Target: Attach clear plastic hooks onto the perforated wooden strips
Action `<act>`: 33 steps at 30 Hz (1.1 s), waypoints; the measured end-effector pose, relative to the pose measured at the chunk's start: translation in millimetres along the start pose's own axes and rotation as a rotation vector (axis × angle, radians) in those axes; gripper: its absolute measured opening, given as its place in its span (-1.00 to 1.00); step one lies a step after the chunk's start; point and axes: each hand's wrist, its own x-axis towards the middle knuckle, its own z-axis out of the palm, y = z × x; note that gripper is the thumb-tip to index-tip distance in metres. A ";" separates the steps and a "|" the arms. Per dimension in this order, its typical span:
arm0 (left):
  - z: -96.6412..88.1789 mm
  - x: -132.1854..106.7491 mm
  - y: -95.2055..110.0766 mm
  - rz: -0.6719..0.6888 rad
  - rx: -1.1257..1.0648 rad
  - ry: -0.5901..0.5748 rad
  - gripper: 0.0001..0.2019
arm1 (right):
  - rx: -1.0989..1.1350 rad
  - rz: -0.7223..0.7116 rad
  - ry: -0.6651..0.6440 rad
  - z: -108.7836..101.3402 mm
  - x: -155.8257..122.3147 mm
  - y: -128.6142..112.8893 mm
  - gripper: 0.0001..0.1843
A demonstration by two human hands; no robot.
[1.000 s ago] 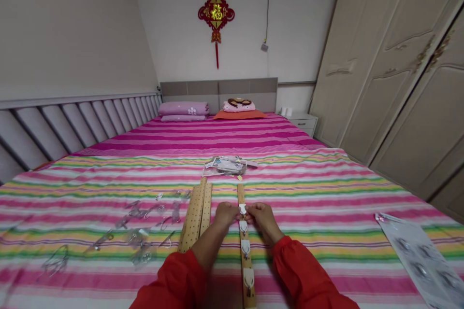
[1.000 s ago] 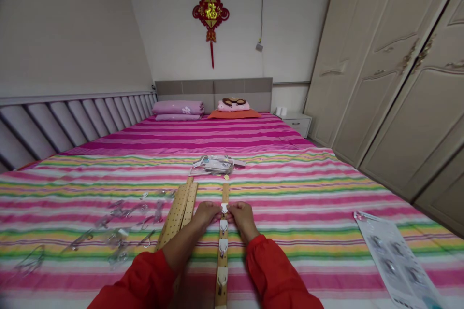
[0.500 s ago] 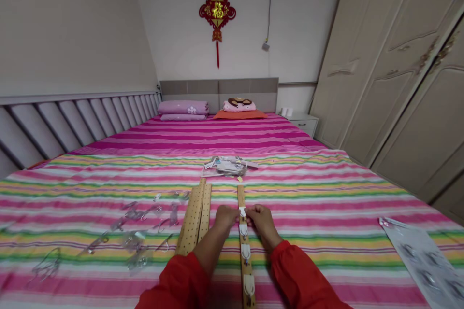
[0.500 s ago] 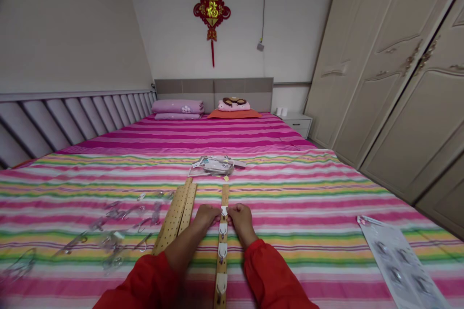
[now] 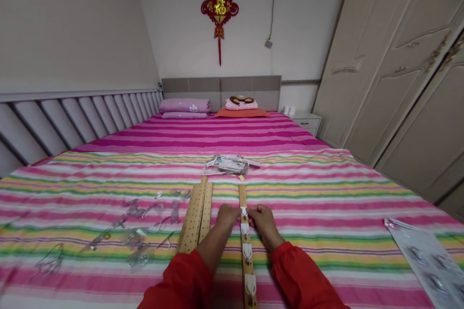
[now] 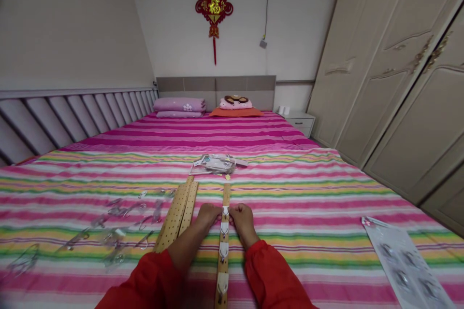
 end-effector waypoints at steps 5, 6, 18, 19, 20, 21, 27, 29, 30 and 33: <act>1.7 0.7 -0.7 -0.018 0.077 0.002 -0.70 | -0.001 0.023 0.006 -1.0 4.6 6.6 -0.77; 2.3 0.2 -0.5 -0.015 0.090 0.007 -0.70 | 0.001 0.024 0.006 -1.0 5.1 7.6 -0.76; -7.8 -50.4 23.9 0.067 0.053 -0.017 -0.85 | 0.012 0.003 -0.004 -25.8 -41.5 -8.5 -0.65; -10.7 -61.3 24.8 0.082 0.035 -0.021 -0.89 | 0.003 0.002 0.003 -31.0 -51.6 -7.8 -0.64; -14.0 -73.8 24.7 0.097 0.008 -0.026 -0.88 | -0.009 -0.006 0.011 -36.0 -62.2 -6.3 -0.62; -17.6 -87.6 23.7 0.109 -0.026 -0.036 -0.85 | -0.023 -0.020 0.021 -40.7 -72.8 -4.4 -0.60; -47.7 -174.8 -11.8 0.131 -0.115 -0.199 -0.81 | -0.087 -0.118 0.068 -53.9 -124.0 8.4 -0.57; -59.4 -194.6 -33.0 0.058 -0.109 -0.279 -0.80 | -0.125 -0.177 0.052 -52.7 -132.9 9.0 -0.57; -65.3 -201.8 -43.9 0.020 -0.103 -0.314 -0.78 | -0.144 -0.205 0.043 -51.5 -136.1 8.6 -0.57; -82.7 -214.9 -72.0 -0.061 -0.076 -0.311 -0.72 | -0.183 -0.254 0.040 -47.9 -142.0 6.6 -0.59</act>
